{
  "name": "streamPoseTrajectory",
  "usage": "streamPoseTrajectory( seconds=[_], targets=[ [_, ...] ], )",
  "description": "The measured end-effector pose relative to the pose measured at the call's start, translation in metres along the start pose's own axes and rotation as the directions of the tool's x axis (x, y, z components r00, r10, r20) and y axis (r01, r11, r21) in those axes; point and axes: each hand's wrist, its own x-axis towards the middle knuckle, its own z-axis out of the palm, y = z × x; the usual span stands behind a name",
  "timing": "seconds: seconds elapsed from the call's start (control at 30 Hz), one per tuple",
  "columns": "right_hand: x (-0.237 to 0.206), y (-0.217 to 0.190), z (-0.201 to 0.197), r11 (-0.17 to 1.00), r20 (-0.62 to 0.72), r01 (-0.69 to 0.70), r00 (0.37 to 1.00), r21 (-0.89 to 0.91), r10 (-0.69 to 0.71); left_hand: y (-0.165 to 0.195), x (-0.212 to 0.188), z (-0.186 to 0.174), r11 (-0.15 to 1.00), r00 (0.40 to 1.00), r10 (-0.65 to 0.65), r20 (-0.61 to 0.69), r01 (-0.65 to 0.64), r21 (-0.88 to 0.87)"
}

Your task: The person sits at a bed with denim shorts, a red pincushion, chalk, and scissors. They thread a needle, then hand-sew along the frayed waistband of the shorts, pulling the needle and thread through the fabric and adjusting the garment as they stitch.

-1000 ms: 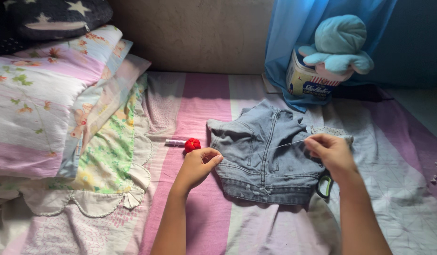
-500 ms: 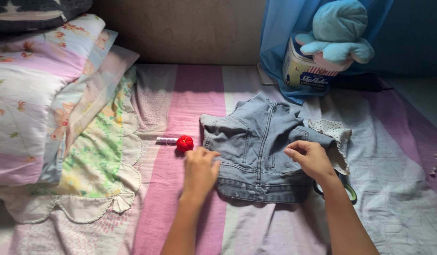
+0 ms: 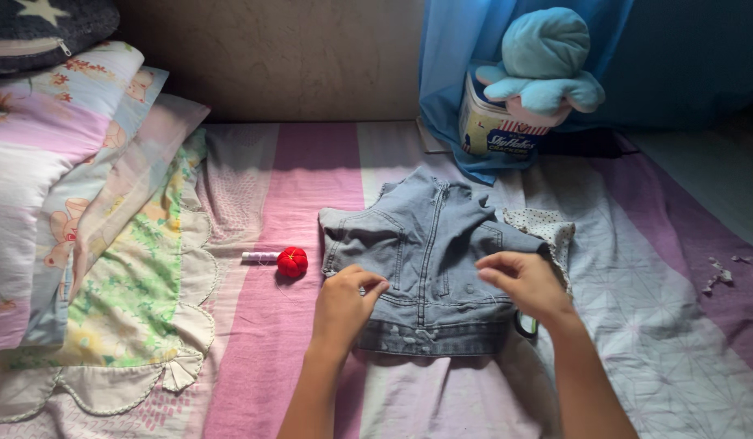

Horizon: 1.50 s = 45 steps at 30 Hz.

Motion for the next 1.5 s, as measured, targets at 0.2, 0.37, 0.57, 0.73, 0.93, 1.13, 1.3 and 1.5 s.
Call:
streamPoseTrajectory(
  seconds=[0.2, 0.37, 0.57, 0.73, 0.93, 1.13, 1.3, 1.5],
  targets=[
    [-0.021, 0.027, 0.002, 0.985, -0.302, -0.105, 0.951, -0.136, 0.06, 0.01, -0.001, -0.001, 1.0, 0.998, 0.001, -0.065, -0.001, 0.0],
    [-0.039, 0.071, -0.021, 0.873, -0.415, -0.354, 0.887, -0.335, 0.201, 0.013, -0.007, 0.014, 0.995, 0.996, -0.009, -0.093, 0.0, -0.102],
    [-0.039, 0.071, -0.017, 0.685, -0.362, -0.456, 0.886, -0.568, 0.289, 0.012, -0.019, 0.019, 0.963, 0.992, 0.002, -0.13, -0.037, -0.266],
    [-0.037, 0.046, -0.021, 0.592, -0.336, -0.527, 0.848, -0.61, 0.409, 0.007, -0.036, 0.008, 0.853, 0.927, -0.374, -0.026, 0.333, -0.403],
    [-0.069, 0.078, -0.047, 0.626, -0.339, -0.598, 0.801, -0.501, 0.493, -0.011, -0.053, -0.009, 0.872, 0.931, -0.347, -0.116, 0.275, -0.405],
    [-0.106, 0.139, -0.083, 0.763, -0.124, -0.605, 0.759, 0.226, 0.639, -0.023, -0.058, -0.017, 0.865, 0.928, -0.352, -0.124, 0.272, -0.423],
    [-0.152, 0.171, -0.08, 0.479, 0.083, -0.287, 0.912, 0.829, 0.402, -0.035, -0.059, -0.013, 0.828, 0.928, -0.341, -0.151, 0.221, -0.515],
    [-0.158, 0.142, -0.038, 0.207, 0.14, -0.136, 0.99, 0.969, -0.001, -0.044, -0.06, -0.009, 0.728, 0.953, -0.273, -0.133, 0.114, -0.676]
  ],
)
